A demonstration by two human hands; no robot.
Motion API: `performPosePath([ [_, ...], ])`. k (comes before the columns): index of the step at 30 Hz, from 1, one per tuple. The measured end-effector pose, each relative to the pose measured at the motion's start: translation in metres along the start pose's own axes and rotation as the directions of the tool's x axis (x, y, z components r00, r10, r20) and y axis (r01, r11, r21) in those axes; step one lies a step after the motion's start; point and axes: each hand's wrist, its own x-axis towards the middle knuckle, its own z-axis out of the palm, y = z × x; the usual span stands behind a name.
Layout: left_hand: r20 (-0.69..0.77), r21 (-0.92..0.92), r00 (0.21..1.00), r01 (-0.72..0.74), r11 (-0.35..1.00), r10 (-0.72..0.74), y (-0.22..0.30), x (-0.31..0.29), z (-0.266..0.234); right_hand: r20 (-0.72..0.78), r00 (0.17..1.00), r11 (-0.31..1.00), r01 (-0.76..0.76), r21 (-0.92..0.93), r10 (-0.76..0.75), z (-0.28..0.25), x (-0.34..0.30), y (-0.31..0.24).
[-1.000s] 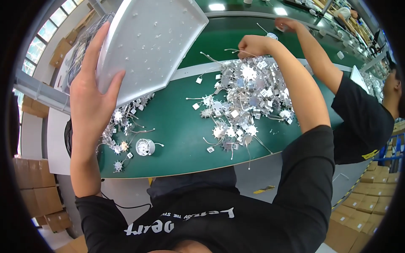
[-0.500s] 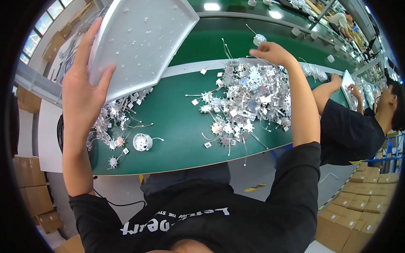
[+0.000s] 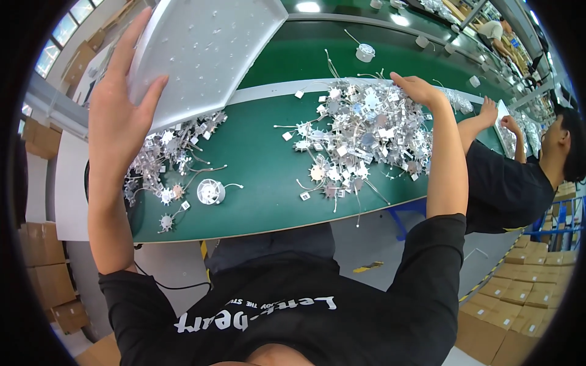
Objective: Assembling plastic housings onto circular LED circuit boards on a production line.
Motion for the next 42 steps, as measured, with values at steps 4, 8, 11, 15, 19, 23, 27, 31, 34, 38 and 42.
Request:
performPosePath([
  [4,0.019,0.022,0.989,0.147,0.989,-0.148,0.039,0.014,-0.033,-0.213,0.964,0.986,0.138,-0.098,-0.156,-0.003,0.026,0.003],
  [8,0.022,-0.089,0.943,0.332,0.939,-0.331,0.014,0.01,-0.058,-0.11,0.917,0.898,0.398,0.187,-0.383,0.018,0.056,-0.001],
  [11,-0.027,-0.219,0.928,0.357,0.908,-0.371,-0.016,-0.009,-0.069,0.068,0.954,0.947,0.278,0.158,-0.291,0.018,0.051,-0.01],
  [15,-0.275,-0.346,0.908,0.214,0.913,-0.317,-0.054,-0.039,-0.054,-0.46,0.753,0.866,0.494,-0.076,-0.47,-0.002,0.009,-0.038],
  [19,-0.118,-0.715,0.819,0.322,0.62,-0.561,-0.051,-0.064,-0.04,-0.591,0.628,0.712,0.691,0.124,-0.506,0.016,-0.098,-0.099],
  [23,0.085,-0.878,0.822,0.33,0.348,-0.564,-0.052,-0.104,-0.039,-0.344,0.649,0.295,0.669,0.682,-0.678,0.062,-0.206,-0.15],
  [27,0.182,-0.919,0.913,0.29,0.266,-0.365,-0.013,-0.102,-0.022,-0.419,0.641,0.262,0.698,0.666,-0.643,0.115,-0.308,-0.141],
  [31,0.226,-0.933,0.952,0.272,0.234,-0.207,0.019,-0.106,-0.007,-0.428,0.807,0.137,0.517,0.845,-0.408,0.153,-0.386,-0.106],
  [34,0.275,-0.929,0.959,0.285,0.238,-0.075,0.047,-0.111,0.001,-0.418,0.885,0.061,0.438,0.897,-0.206,0.178,-0.433,-0.082],
  [38,0.376,-0.916,0.895,0.319,0.243,0.242,0.101,-0.108,0.019,-0.551,0.821,0.033,0.553,0.833,0.148,0.223,-0.486,-0.035],
  [42,0.347,-0.915,0.761,0.403,0.02,0.548,0.162,-0.112,0.046,-0.528,0.594,-0.083,0.708,0.701,0.607,0.276,-0.552,0.005],
])
